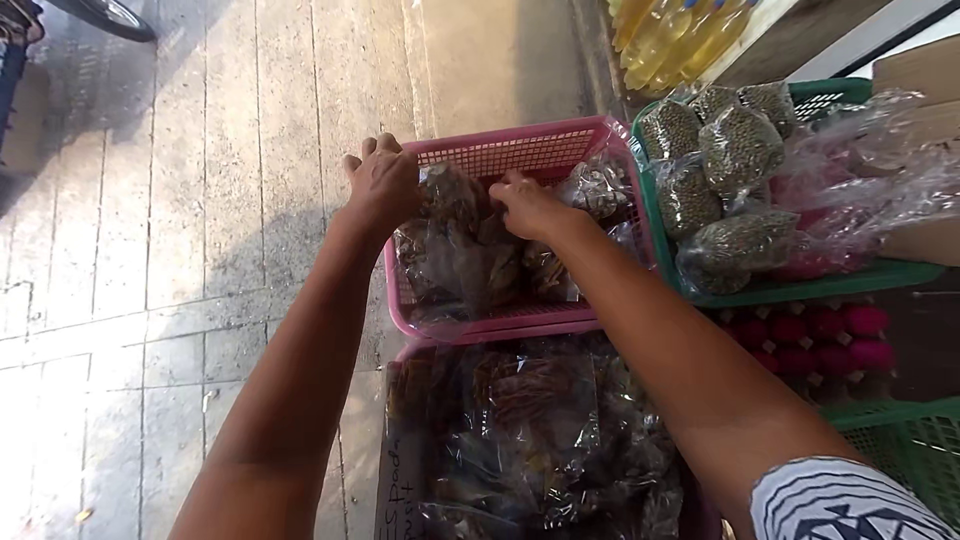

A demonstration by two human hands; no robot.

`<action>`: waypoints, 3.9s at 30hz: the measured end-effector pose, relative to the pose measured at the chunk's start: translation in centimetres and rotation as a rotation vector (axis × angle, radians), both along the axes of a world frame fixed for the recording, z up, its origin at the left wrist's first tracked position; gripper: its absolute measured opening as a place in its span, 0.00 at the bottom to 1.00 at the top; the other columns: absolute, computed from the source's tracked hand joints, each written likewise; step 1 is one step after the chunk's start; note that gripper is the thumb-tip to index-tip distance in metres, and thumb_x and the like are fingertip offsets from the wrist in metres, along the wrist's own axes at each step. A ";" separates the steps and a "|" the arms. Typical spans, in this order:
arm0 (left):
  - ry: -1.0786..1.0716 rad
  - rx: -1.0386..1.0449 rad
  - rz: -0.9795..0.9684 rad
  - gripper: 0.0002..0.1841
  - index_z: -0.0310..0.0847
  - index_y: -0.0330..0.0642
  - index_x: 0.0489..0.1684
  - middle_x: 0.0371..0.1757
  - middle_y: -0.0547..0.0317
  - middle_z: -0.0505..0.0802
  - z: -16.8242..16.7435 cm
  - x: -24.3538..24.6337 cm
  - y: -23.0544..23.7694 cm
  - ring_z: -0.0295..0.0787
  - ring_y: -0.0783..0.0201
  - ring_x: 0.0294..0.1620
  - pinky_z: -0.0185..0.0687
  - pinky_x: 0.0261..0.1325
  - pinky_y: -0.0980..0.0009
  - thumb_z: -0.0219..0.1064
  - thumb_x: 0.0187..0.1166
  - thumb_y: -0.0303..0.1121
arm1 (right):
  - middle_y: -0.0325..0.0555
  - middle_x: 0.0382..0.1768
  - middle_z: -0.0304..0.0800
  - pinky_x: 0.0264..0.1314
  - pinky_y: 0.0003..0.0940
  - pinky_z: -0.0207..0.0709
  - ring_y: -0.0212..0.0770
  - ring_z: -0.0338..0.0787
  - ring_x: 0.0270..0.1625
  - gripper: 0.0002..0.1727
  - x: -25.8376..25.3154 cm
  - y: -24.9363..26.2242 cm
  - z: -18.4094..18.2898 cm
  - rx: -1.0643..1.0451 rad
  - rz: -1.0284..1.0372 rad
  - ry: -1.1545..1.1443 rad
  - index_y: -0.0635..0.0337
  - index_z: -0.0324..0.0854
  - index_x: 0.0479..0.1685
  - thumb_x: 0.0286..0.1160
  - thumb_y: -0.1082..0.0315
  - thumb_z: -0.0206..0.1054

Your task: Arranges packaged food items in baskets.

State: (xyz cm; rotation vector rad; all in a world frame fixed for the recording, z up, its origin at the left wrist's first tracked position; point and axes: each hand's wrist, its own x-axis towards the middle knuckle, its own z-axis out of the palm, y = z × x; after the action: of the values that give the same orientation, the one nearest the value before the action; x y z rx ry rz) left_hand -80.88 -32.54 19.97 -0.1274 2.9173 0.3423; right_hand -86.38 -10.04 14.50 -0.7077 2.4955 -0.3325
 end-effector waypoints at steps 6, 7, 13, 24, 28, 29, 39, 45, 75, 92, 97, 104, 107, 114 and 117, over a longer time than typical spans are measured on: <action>0.077 0.058 -0.020 0.11 0.79 0.40 0.58 0.71 0.34 0.79 2.0 0.0 0.4 0.76 0.29 0.71 0.73 0.61 0.29 0.62 0.82 0.29 | 0.55 0.68 0.81 0.64 0.70 0.75 0.59 0.82 0.69 0.10 2.1 2.4 1.5 -0.106 0.076 0.019 0.58 0.89 0.44 0.66 0.76 0.71; 0.106 0.071 -0.051 0.11 0.77 0.39 0.59 0.69 0.33 0.79 3.0 -0.2 0.8 0.81 0.30 0.66 0.79 0.57 0.32 0.60 0.84 0.29 | 0.55 0.66 0.83 0.63 0.68 0.77 0.59 0.83 0.68 0.09 2.9 3.1 1.9 -0.114 0.067 0.053 0.58 0.90 0.43 0.65 0.76 0.72; 0.227 0.312 -0.309 0.08 0.80 0.35 0.53 0.58 0.38 0.82 7.6 -2.2 6.8 0.84 0.43 0.56 0.82 0.59 0.48 0.65 0.81 0.25 | 0.60 0.68 0.82 0.64 0.74 0.74 0.66 0.78 0.76 0.11 8.4 5.7 3.1 -0.143 -0.023 0.204 0.59 0.89 0.50 0.70 0.77 0.70; -0.102 0.229 -0.106 0.24 0.79 0.36 0.68 0.69 0.34 0.83 0.4 -8.8 20.4 0.80 0.39 0.73 0.81 0.68 0.44 0.71 0.70 0.27 | 0.59 0.73 0.79 0.62 0.67 0.78 0.65 0.82 0.69 0.19 11.0 7.1 2.1 -0.164 -0.048 0.311 0.56 0.88 0.57 0.64 0.74 0.77; -0.031 0.409 -0.093 0.26 0.67 0.49 0.84 0.79 0.36 0.75 0.9 -7.4 21.0 0.88 0.44 0.62 0.86 0.60 0.47 0.58 0.88 0.44 | 0.60 0.73 0.81 0.73 0.82 0.61 0.70 0.69 0.84 0.21 10.7 7.0 2.1 -0.185 -0.070 0.297 0.55 0.88 0.61 0.66 0.66 0.76; -0.017 0.405 -0.103 0.27 0.63 0.52 0.87 0.80 0.38 0.74 1.6 -6.8 20.0 0.88 0.45 0.63 0.87 0.60 0.46 0.56 0.90 0.45 | 0.59 0.76 0.79 0.75 0.85 0.55 0.69 0.64 0.87 0.21 10.4 6.9 2.2 -0.174 -0.066 0.276 0.54 0.88 0.62 0.67 0.63 0.74; -0.271 0.007 0.102 0.34 0.86 0.27 0.39 0.54 0.28 0.89 0.4 -2.7 5.5 0.84 0.30 0.64 0.73 0.60 0.26 0.59 0.84 0.59 | 0.57 0.54 0.92 0.78 0.78 0.57 0.60 0.86 0.68 0.17 7.2 5.0 3.4 -0.183 -0.029 0.196 0.66 0.88 0.44 0.82 0.58 0.66; -0.058 0.309 -0.071 0.13 0.86 0.31 0.50 0.55 0.36 0.91 -2.6 -2.8 7.0 0.86 0.38 0.64 0.76 0.66 0.36 0.64 0.81 0.32 | 0.57 0.66 0.87 0.71 0.67 0.72 0.61 0.79 0.77 0.12 8.7 6.4 2.3 -0.178 -0.004 0.240 0.58 0.92 0.52 0.76 0.68 0.68; -0.253 1.132 0.399 0.38 0.52 0.44 0.90 0.74 0.40 0.83 -5.7 -2.8 16.2 0.84 0.49 0.72 0.82 0.71 0.48 0.64 0.85 0.50 | 0.69 0.54 0.89 0.67 0.69 0.69 0.69 0.84 0.66 0.11 7.1 8.2 6.5 0.253 -0.387 0.222 0.75 0.86 0.45 0.78 0.74 0.62; -0.345 0.634 0.137 0.36 0.74 0.30 0.74 0.69 0.31 0.85 -1.2 -3.0 14.4 0.80 0.38 0.73 0.71 0.73 0.37 0.36 0.95 0.55 | 0.70 0.67 0.83 0.65 0.77 0.74 0.73 0.83 0.69 0.16 4.0 9.3 5.9 0.206 -0.243 0.060 0.72 0.83 0.63 0.78 0.78 0.64; -0.057 0.362 -0.001 0.19 0.85 0.34 0.55 0.53 0.40 0.91 2.3 -1.1 4.9 0.87 0.45 0.59 0.77 0.64 0.41 0.51 0.92 0.39 | 0.66 0.58 0.90 0.63 0.70 0.78 0.68 0.89 0.62 0.17 6.6 10.2 8.9 -0.088 -0.379 0.293 0.67 0.87 0.60 0.88 0.70 0.54; -0.187 0.103 0.042 0.19 0.88 0.36 0.49 0.65 0.37 0.86 -0.3 3.4 4.2 0.73 0.34 0.77 0.63 0.68 0.26 0.70 0.78 0.47 | 0.58 0.66 0.89 0.76 0.66 0.72 0.58 0.84 0.73 0.24 7.6 2.2 5.4 -0.406 0.036 0.239 0.63 0.86 0.65 0.67 0.84 0.63; 0.007 0.252 -0.067 0.14 0.89 0.36 0.56 0.62 0.41 0.89 -0.7 3.8 5.2 0.79 0.39 0.72 0.71 0.70 0.36 0.67 0.76 0.29 | 0.58 0.69 0.87 0.85 0.84 0.38 0.65 0.77 0.79 0.41 8.7 0.9 4.3 -0.120 0.135 0.027 0.54 0.73 0.83 0.61 0.79 0.74; 0.048 0.521 -0.048 0.11 0.76 0.35 0.61 0.49 0.42 0.91 2.4 1.0 5.7 0.90 0.48 0.52 0.81 0.60 0.46 0.56 0.90 0.30 | 0.53 0.68 0.87 0.78 0.83 0.56 0.64 0.80 0.76 0.21 11.6 4.5 3.6 -0.072 0.172 0.117 0.52 0.90 0.59 0.66 0.80 0.71; 0.066 0.487 -0.047 0.11 0.75 0.34 0.61 0.48 0.41 0.91 1.6 -1.5 6.8 0.90 0.45 0.52 0.81 0.59 0.44 0.55 0.89 0.30 | 0.52 0.71 0.86 0.83 0.77 0.53 0.60 0.77 0.80 0.22 12.0 4.6 3.8 -0.030 0.152 0.086 0.51 0.87 0.65 0.71 0.77 0.69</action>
State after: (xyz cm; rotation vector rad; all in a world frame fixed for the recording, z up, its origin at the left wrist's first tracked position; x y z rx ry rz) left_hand -82.41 -25.69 21.54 0.0276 2.7958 1.0459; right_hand -74.35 -5.44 18.35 -0.9362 2.5021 -0.2897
